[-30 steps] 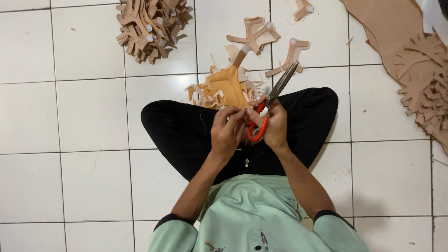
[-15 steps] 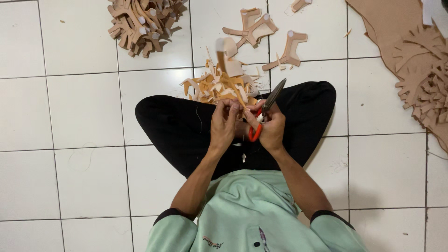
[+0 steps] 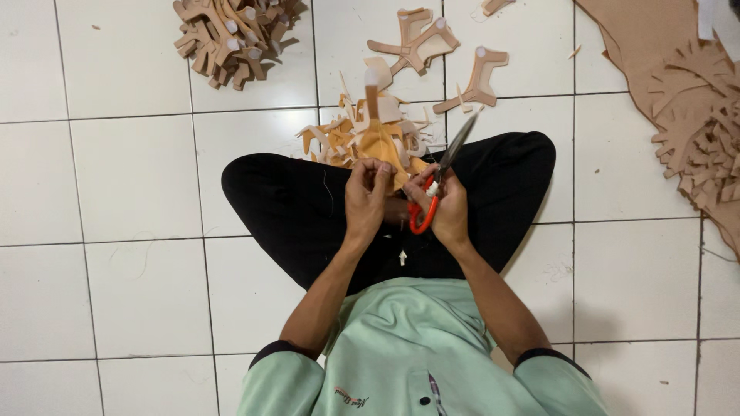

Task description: The person sits on a tiled floor and uses scissors to trim the edges of small, T-shaped craft pieces made of light brown material. They pick up each piece, trim the edges, and place the finished pieces into a pile on the floor.

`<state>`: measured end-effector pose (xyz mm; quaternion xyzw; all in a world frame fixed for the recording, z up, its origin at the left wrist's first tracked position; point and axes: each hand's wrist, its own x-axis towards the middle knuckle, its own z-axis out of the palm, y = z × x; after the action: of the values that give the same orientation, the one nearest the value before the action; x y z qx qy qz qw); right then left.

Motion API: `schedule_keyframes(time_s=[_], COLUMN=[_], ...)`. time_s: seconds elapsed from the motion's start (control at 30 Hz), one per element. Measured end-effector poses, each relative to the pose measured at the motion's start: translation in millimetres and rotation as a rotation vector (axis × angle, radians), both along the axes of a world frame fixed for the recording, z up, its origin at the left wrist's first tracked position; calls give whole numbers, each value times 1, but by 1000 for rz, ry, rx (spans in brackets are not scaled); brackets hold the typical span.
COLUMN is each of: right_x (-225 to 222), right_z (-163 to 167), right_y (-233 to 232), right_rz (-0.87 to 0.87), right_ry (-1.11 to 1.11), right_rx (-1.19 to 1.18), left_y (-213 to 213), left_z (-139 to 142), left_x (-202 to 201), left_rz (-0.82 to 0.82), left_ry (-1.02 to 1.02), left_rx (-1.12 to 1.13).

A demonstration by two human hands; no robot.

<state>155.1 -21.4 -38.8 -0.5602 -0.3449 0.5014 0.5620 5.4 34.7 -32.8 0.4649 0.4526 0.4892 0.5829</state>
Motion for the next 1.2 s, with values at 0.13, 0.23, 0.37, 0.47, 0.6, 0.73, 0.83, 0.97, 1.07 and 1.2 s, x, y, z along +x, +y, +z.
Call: schedule_keyframes(time_s=[0.13,0.23,0.37,0.47,0.6,0.73,0.83,0.97,1.07,1.2], right_x=[4,8,10,9,8,15,12,2,-3,-9], right_z=[2,3,-3,-6,4,21,29,37,43,51], right_y=[-20,-37,-42,-43,-36,-1,26,29,21,10], right_rz=[283,536,537,507,344,171,115,81,52,-25], right_ry=[23,247,272,444,313,73,-76,87,-14,-199], right_rx=[-52,-89,-203,-175,-158,75,148,83,100,177], left_y=[12,17,15,11,4,-15,-29,-27,-20,-12], left_z=[6,12,17,19,13,-5,-18,-14,6,35], left_x=[-9,-16,-20,-22,-28,-23,-18,-22,-24,-25], left_rz=[147,144,109,77,32,-144,-302,-420,-400,-73], left_ry=[316,284,261,242,194,-92,-321,-384,-154,236], left_rx=[179,223,181,190,174,17,-91,-123,-106,155])
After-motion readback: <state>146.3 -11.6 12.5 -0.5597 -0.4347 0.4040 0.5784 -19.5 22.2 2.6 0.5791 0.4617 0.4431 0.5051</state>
